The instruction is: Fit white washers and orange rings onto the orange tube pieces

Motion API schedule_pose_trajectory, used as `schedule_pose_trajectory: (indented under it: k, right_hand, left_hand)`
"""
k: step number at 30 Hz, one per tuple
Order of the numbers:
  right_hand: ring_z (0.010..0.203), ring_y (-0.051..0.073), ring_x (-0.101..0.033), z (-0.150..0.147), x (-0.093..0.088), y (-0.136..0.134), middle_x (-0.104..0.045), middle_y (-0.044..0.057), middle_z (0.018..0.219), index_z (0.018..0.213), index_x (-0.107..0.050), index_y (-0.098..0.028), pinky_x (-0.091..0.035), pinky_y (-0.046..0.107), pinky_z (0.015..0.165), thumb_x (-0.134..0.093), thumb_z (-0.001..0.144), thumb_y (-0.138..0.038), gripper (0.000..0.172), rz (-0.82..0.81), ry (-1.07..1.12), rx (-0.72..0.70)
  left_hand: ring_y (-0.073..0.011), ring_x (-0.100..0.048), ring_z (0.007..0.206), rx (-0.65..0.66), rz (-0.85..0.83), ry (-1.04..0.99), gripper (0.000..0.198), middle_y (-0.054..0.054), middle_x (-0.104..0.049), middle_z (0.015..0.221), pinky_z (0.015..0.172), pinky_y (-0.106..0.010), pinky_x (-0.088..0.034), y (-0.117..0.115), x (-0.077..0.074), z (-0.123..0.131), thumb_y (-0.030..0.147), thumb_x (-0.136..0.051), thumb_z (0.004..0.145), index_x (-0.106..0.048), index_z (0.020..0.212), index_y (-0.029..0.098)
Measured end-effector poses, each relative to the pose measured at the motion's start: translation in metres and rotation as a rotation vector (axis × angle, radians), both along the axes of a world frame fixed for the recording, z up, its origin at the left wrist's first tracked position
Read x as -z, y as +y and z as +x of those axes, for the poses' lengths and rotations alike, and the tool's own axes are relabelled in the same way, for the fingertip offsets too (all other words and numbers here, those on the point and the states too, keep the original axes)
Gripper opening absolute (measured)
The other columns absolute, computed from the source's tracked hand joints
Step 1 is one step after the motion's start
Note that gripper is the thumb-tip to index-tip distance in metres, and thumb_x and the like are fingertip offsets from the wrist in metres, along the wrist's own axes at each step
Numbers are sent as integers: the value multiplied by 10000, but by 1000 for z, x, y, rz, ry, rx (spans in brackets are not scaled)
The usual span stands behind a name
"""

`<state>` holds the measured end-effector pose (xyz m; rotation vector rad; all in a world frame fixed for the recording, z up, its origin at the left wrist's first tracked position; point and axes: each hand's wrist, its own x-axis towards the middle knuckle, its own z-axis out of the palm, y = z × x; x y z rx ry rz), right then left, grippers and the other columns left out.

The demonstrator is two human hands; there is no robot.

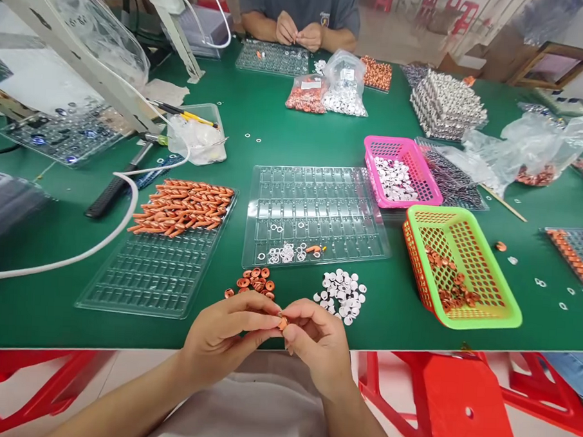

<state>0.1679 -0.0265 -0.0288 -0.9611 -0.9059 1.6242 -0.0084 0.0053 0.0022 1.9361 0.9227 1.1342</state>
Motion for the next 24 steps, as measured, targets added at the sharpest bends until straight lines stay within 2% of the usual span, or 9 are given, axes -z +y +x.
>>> schedule_pose_trajectory:
  k: [6,18,24]
  right_hand:
    - [627,87,-572,3,7,-3,-622,24,922,1002,-712,-253,-489,197,515,-670,859,-248,148,-19,91,17]
    - [571,84,-591,1,8,-3,-662,30,888,954,-739,-242,-500,183,461,-731,805,-267,151,-93,143,84]
    - [588,72,-592,1,10,-3,-655,24,908,971,-735,-247,-495,167,475,-714,824,-243,148,-71,162,70]
  left_hand:
    - [-107,-647,719,17,114,-24,294,-58,-671,879,620,-196,-539,0,5,3,8,-623,817,-677,1037,194]
    - [-118,-631,758,44,139,7,321,-64,-666,872,664,-220,-536,1,5,3,-26,-613,813,-681,1056,172]
    - [-127,-633,782,52,154,10,338,-63,-670,883,686,-233,-535,1,6,3,-40,-608,805,-677,1066,162]
